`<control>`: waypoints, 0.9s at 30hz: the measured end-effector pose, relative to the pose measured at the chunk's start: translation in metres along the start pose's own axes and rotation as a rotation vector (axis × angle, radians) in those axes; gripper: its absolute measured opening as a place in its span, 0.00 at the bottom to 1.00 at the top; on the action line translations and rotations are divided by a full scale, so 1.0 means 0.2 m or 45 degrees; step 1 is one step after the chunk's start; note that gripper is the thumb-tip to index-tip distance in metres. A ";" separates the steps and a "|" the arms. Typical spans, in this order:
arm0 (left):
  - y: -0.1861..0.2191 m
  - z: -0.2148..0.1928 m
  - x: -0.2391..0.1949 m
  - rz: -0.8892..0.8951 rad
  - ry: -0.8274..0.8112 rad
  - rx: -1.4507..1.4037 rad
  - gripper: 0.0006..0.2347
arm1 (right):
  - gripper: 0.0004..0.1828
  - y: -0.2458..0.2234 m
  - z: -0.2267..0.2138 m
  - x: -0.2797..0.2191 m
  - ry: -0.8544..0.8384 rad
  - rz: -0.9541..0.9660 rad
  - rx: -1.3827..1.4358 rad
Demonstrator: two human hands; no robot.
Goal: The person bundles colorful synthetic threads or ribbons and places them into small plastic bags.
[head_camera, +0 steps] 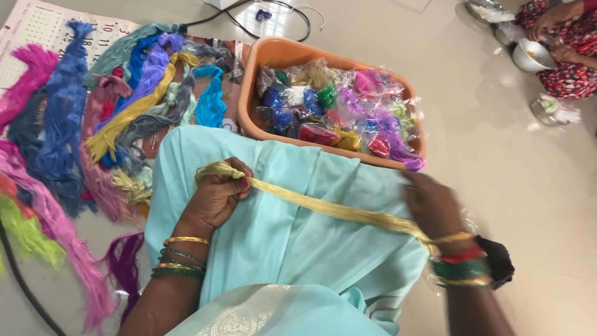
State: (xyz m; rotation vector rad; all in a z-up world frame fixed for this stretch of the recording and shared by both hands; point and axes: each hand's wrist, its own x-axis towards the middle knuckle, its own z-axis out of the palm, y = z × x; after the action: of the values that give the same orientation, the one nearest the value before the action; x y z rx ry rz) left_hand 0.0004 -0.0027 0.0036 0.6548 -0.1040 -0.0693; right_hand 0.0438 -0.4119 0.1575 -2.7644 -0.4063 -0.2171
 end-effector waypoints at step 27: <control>-0.03 0.02 0.02 0.002 0.010 0.288 0.06 | 0.29 0.78 -0.01 -0.40 -0.266 0.793 -0.340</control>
State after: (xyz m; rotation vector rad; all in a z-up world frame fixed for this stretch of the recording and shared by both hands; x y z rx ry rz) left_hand 0.0032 -0.0097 0.0028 0.8806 -0.1054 -0.0540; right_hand 0.0153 -0.5741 0.0959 -3.0194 0.4755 0.1860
